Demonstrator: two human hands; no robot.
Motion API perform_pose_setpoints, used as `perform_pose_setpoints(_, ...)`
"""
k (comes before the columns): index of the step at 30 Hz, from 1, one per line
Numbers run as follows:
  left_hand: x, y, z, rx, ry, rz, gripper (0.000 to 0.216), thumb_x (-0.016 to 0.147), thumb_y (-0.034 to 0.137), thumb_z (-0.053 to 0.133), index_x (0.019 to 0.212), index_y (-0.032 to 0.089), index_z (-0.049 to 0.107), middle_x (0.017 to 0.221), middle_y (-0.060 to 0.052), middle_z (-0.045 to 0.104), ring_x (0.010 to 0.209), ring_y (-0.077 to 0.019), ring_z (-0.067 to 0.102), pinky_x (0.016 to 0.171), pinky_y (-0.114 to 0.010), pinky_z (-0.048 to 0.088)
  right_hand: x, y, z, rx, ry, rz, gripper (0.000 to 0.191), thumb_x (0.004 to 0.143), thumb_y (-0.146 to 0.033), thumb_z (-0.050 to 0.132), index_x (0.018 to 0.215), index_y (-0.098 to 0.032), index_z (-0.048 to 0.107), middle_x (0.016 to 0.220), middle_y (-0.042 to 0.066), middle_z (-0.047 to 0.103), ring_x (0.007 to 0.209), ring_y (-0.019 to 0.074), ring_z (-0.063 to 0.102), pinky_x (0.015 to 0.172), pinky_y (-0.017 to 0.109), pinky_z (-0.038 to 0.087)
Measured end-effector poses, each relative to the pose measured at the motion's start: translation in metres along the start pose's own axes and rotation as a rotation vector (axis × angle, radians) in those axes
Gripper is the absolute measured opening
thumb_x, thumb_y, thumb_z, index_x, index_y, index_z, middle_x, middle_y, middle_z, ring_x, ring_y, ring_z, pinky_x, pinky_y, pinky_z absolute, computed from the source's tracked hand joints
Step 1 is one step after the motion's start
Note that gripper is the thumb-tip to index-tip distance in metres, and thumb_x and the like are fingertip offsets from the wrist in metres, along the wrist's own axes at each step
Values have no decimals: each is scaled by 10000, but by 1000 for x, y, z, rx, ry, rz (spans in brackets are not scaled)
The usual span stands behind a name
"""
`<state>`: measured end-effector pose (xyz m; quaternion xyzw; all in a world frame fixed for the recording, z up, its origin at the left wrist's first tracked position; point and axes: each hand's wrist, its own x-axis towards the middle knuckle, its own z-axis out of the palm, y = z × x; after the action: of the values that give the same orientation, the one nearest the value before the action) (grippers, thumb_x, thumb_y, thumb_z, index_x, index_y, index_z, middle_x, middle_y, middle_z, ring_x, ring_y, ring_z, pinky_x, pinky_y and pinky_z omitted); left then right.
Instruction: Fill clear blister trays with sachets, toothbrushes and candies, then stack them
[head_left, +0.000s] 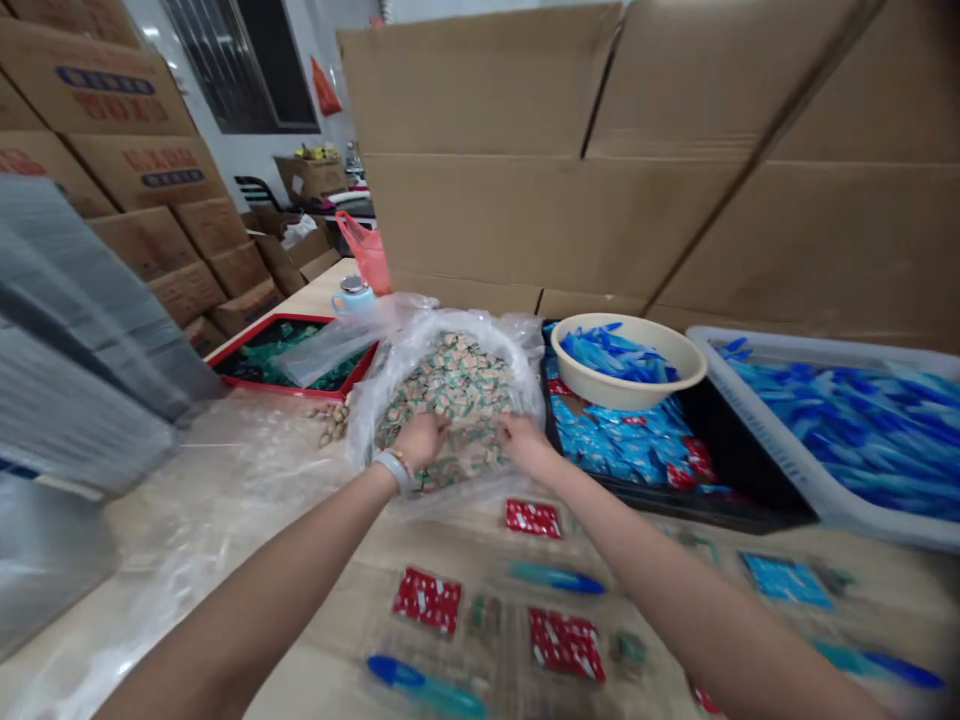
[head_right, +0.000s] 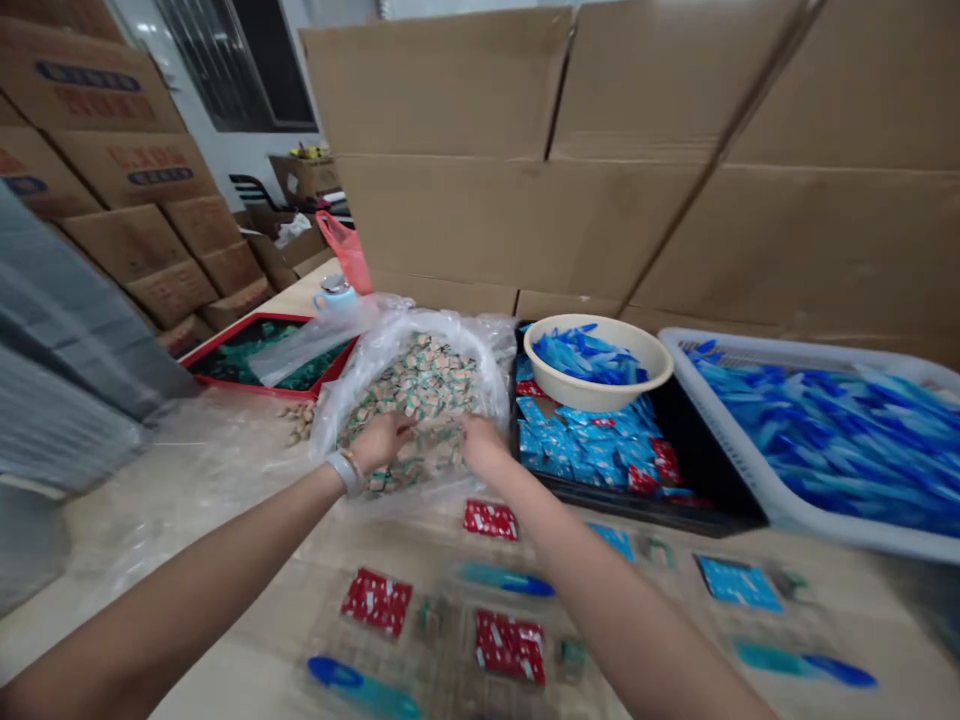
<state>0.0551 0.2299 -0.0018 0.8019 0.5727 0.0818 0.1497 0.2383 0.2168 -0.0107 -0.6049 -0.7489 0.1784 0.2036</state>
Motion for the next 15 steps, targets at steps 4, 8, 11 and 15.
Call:
perform_pose_setpoints(4, 22, -4, 16, 88, -91, 66, 245, 698, 240, 520, 915, 189, 621, 870, -80, 607, 855, -205, 543, 756, -290, 379, 25, 4, 26, -186, -68, -118, 315, 738, -83, 407, 919, -207, 632, 843, 56, 598, 696, 133, 546, 609, 216, 382)
perform_pose_setpoints(8, 24, -10, 23, 117, -101, 124, 242, 700, 263, 529, 922, 211, 611, 910, -67, 569, 896, -210, 514, 782, -318, 376, 37, 4, 37, -306, -167, -154, 260, 742, -136, 445, 877, -237, 643, 840, 52, 570, 655, 136, 537, 579, 229, 372)
perform_pose_setpoints(11, 17, -14, 27, 110, -37, 104, 210, 711, 279, 533, 889, 195, 606, 956, -70, 537, 919, -211, 490, 792, -331, 370, 40, 5, 36, -299, -210, -160, 189, 723, -156, 491, 811, -212, 649, 848, 57, 565, 694, 146, 538, 607, 232, 372)
perform_pose_setpoints(15, 9, -16, 32, 106, -17, 98, 174, 738, 285, 515, 854, 189, 602, 976, -72, 518, 947, -213, 468, 789, -327, 367, 45, 5, 29, -282, -317, -147, 203, 734, -144, 468, 829, -192, 641, 830, 61, 583, 731, 150, 538, 636, 227, 368)
